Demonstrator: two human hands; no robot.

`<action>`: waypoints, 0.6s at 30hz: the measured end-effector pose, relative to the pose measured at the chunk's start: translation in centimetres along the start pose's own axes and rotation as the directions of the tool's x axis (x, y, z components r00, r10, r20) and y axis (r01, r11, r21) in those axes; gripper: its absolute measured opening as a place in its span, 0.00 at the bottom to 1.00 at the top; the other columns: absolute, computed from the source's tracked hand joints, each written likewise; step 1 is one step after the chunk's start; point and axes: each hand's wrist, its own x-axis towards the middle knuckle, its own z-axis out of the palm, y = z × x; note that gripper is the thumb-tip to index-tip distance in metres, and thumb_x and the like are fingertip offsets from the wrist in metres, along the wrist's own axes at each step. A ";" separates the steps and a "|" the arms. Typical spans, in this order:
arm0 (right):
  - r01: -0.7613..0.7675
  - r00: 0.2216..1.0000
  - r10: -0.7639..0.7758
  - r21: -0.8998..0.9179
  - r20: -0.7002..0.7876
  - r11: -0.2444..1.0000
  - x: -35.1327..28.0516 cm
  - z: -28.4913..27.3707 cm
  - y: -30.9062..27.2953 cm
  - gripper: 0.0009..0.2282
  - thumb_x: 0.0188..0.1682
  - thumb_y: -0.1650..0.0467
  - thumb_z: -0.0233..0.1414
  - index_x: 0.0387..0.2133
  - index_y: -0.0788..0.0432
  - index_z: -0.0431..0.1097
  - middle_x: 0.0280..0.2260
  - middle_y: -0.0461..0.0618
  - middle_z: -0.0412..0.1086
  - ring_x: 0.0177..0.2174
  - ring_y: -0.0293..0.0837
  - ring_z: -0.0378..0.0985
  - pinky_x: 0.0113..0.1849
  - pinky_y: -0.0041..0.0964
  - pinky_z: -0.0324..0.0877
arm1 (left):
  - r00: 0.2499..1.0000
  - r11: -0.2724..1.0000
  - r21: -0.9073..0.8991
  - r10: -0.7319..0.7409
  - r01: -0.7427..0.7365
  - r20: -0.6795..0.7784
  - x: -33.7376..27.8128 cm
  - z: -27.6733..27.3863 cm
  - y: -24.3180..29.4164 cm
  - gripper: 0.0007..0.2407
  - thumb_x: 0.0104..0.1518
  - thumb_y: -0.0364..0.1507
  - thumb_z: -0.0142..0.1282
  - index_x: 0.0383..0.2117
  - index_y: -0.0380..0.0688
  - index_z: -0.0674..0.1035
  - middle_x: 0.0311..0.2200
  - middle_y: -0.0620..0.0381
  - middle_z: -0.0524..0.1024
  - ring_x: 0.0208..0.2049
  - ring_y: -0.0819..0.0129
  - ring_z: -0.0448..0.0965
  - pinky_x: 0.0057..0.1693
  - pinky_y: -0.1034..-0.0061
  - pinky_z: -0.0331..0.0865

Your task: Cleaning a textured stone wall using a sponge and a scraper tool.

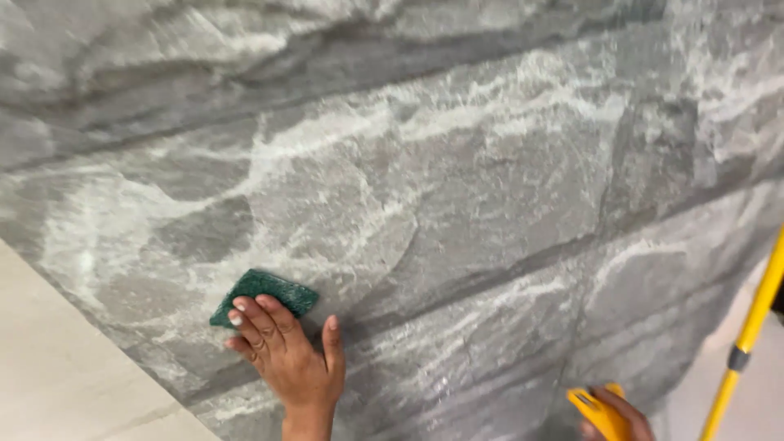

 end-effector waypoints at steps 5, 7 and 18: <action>0.157 0.987 -0.155 -0.044 0.041 0.987 -3.3 4.0 -3.4 0.24 0.44 0.70 0.60 0.54 0.67 0.67 0.44 0.57 0.76 0.49 0.44 0.76 0.59 0.39 0.60 | 0.993 0.998 -0.019 0.059 -0.058 0.100 -8.1 2.8 -2.5 0.38 0.67 0.48 0.41 0.72 0.31 0.42 0.74 0.38 0.32 0.75 0.49 0.23 0.74 0.52 0.18; 0.106 0.993 -0.111 -0.155 -0.025 0.982 -6.6 3.3 -4.7 0.24 0.44 0.69 0.60 0.55 0.65 0.67 0.42 0.53 0.76 0.45 0.40 0.78 0.56 0.36 0.65 | 0.993 0.999 0.001 0.042 -0.042 0.114 -12.0 4.4 -4.0 0.37 0.68 0.46 0.42 0.72 0.32 0.41 0.74 0.38 0.31 0.75 0.49 0.23 0.75 0.53 0.18; -0.270 0.931 0.236 -0.092 -0.278 0.958 -12.5 0.2 -5.7 0.21 0.44 0.74 0.59 0.52 0.67 0.68 0.47 0.59 0.75 0.50 0.47 0.77 0.56 0.40 0.65 | 0.922 0.971 -0.214 0.176 -0.106 0.344 -11.9 7.7 9.6 0.37 0.66 0.52 0.32 0.69 0.28 0.46 0.72 0.35 0.38 0.74 0.44 0.36 0.75 0.51 0.32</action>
